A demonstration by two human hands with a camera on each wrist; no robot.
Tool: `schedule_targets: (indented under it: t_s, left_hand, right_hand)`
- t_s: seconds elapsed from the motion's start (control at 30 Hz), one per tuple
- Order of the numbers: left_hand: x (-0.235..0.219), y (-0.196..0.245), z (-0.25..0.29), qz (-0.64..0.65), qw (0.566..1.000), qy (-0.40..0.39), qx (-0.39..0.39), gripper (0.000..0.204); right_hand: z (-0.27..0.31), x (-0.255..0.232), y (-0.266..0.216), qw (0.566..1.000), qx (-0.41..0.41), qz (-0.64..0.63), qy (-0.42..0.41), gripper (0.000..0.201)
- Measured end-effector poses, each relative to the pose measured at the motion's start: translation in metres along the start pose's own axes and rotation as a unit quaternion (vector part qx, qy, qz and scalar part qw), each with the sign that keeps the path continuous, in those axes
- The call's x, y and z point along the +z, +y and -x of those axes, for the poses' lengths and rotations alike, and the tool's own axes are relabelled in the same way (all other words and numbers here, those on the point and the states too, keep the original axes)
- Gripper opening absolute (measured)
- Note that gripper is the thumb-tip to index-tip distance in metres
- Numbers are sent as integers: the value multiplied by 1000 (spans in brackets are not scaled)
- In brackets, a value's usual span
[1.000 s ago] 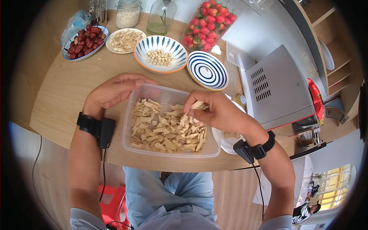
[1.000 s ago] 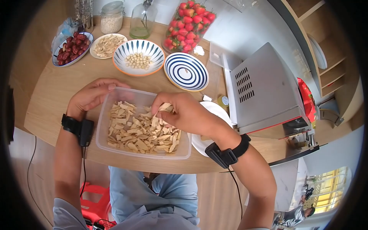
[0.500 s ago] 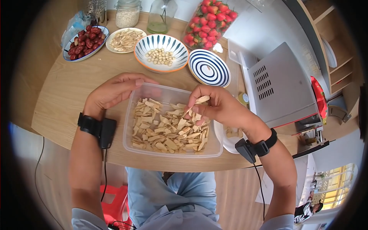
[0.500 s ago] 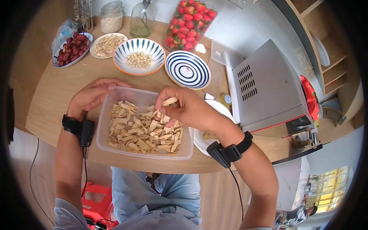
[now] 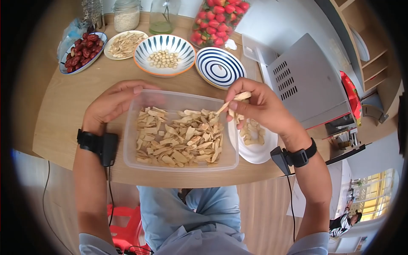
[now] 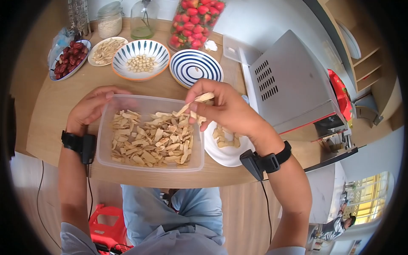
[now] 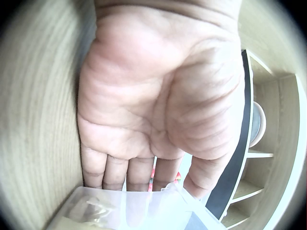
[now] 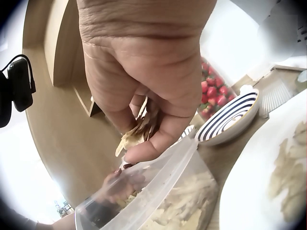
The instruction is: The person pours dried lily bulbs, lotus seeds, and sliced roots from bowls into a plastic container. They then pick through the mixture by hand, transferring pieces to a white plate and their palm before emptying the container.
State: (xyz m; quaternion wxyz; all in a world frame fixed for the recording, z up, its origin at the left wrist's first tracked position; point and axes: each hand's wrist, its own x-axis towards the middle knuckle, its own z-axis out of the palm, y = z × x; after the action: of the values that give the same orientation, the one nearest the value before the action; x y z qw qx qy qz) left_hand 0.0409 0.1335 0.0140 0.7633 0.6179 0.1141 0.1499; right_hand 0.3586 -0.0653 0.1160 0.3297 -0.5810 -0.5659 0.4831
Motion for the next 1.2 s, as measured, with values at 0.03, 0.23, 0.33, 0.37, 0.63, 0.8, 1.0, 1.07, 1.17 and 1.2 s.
schedule_targets:
  t_s: [0.03,0.23,0.33,0.37,0.63,0.8,1.0,1.07,1.17,1.2]
  left_hand:
    - [0,0,0,-1,1000,3,-3,50]
    - [1,-8,-2,6,999,47,1,50]
    - [-6,-16,-4,32,999,14,25,50]
    - [-7,-18,-4,30,999,13,26,50]
    - [-10,-22,-4,32,999,26,27,50]
    - [-8,-21,-4,35,999,30,25,51]
    - [-10,-21,-4,37,999,23,21,51]
    - [-9,-20,-3,34,999,27,19,51]
    - [-9,-21,-3,29,999,30,20,52]
    - [-10,-21,-3,29,999,28,20,52]
  right_hand:
    - [5,-8,5,1000,2,-3,11,7]
    - [40,-48,33,994,83,17,76,6]
    - [50,-57,47,989,105,28,96,6]
    - [52,-58,52,988,111,27,100,6]
    - [55,-65,73,985,127,9,115,6]
    - [53,-65,76,982,138,26,126,6]
    - [53,-67,79,982,135,20,127,6]
    - [54,-68,80,982,131,20,132,5]
    - [55,-69,81,982,124,26,143,6]
    - [55,-70,83,982,121,29,143,6]
